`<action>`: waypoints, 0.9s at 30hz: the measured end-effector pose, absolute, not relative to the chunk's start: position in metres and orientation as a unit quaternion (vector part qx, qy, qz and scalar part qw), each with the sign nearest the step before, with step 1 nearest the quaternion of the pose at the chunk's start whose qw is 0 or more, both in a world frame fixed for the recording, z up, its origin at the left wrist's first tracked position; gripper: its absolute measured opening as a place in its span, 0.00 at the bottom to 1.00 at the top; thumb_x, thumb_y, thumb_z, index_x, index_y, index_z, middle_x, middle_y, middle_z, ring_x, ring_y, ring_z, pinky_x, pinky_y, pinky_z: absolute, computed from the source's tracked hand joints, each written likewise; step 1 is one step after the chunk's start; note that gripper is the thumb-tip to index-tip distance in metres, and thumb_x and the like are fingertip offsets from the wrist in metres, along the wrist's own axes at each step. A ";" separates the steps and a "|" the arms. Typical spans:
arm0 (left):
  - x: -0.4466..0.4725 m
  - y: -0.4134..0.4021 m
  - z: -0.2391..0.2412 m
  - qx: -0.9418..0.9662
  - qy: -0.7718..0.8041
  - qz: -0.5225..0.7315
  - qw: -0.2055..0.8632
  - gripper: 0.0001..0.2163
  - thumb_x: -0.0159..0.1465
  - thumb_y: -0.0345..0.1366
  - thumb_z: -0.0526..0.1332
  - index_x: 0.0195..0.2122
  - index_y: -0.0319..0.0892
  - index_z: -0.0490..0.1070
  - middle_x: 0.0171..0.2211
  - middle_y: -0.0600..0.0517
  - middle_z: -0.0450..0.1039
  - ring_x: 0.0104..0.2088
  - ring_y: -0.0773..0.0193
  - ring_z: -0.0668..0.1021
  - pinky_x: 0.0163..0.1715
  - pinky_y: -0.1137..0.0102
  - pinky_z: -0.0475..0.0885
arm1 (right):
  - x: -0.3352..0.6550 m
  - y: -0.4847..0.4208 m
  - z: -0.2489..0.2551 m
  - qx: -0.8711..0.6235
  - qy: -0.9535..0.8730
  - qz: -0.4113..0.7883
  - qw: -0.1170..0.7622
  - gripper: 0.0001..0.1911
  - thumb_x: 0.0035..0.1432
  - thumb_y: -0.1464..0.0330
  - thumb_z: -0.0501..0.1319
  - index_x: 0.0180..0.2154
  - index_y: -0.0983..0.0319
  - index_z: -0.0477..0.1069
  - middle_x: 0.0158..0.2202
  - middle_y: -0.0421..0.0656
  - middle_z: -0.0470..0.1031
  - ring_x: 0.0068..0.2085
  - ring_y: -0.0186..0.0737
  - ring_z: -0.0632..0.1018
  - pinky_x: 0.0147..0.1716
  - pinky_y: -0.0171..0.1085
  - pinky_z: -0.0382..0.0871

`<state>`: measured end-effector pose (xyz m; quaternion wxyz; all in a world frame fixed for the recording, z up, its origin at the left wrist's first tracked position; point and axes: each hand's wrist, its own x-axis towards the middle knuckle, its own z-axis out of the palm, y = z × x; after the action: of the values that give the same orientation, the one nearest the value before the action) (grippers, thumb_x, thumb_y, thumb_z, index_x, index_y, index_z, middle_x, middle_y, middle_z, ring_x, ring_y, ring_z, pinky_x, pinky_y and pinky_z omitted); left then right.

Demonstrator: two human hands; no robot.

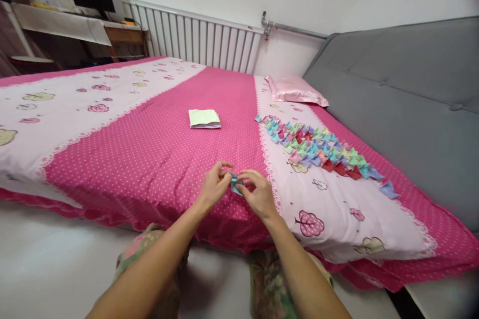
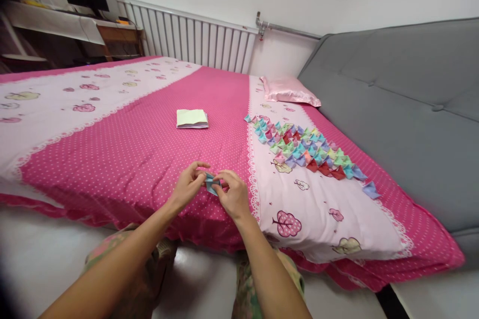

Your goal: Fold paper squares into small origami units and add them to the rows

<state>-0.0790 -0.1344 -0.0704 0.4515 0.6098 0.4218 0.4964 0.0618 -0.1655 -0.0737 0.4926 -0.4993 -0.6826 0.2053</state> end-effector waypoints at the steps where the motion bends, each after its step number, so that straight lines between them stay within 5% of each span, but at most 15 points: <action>1: -0.079 -0.134 -0.071 0.610 0.424 0.496 0.449 0.11 0.53 0.30 0.54 0.38 0.38 0.66 0.21 0.56 0.69 0.20 0.71 0.70 0.21 0.76 0.65 | 0.062 -0.165 -0.074 -0.500 -0.682 0.209 0.491 0.05 0.49 0.70 0.60 0.32 0.59 0.71 0.40 0.43 0.72 0.26 0.33 0.75 0.25 0.33 0.71; 14: -0.079 -0.133 -0.073 0.588 0.425 0.504 0.469 0.10 0.53 0.31 0.55 0.37 0.39 0.67 0.24 0.52 0.72 0.25 0.66 0.75 0.26 0.73 0.68 | 0.061 -0.165 -0.077 -0.556 -0.666 0.145 0.476 0.06 0.46 0.67 0.63 0.29 0.60 0.68 0.35 0.42 0.74 0.25 0.34 0.75 0.27 0.35 0.70; 19: -0.079 -0.133 -0.073 0.594 0.423 0.497 0.471 0.10 0.53 0.30 0.55 0.36 0.39 0.66 0.22 0.54 0.70 0.24 0.67 0.74 0.25 0.74 0.67 | 0.062 -0.165 -0.076 -0.527 -0.696 0.096 0.478 0.03 0.46 0.68 0.64 0.27 0.59 0.72 0.37 0.43 0.72 0.37 0.39 0.74 0.33 0.37 0.70; 27: -0.080 -0.132 -0.075 0.612 0.422 0.484 0.462 0.10 0.53 0.29 0.53 0.36 0.39 0.65 0.17 0.59 0.62 0.19 0.71 0.68 0.21 0.76 0.63 | 0.063 -0.164 -0.076 -0.475 -0.768 0.040 0.427 0.03 0.51 0.72 0.60 0.27 0.59 0.69 0.31 0.42 0.72 0.35 0.39 0.72 0.34 0.36 0.66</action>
<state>-0.0803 -0.1320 -0.0754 0.4618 0.6121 0.4223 0.4835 0.0625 -0.1643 -0.0762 0.4271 -0.4749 -0.7684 0.0401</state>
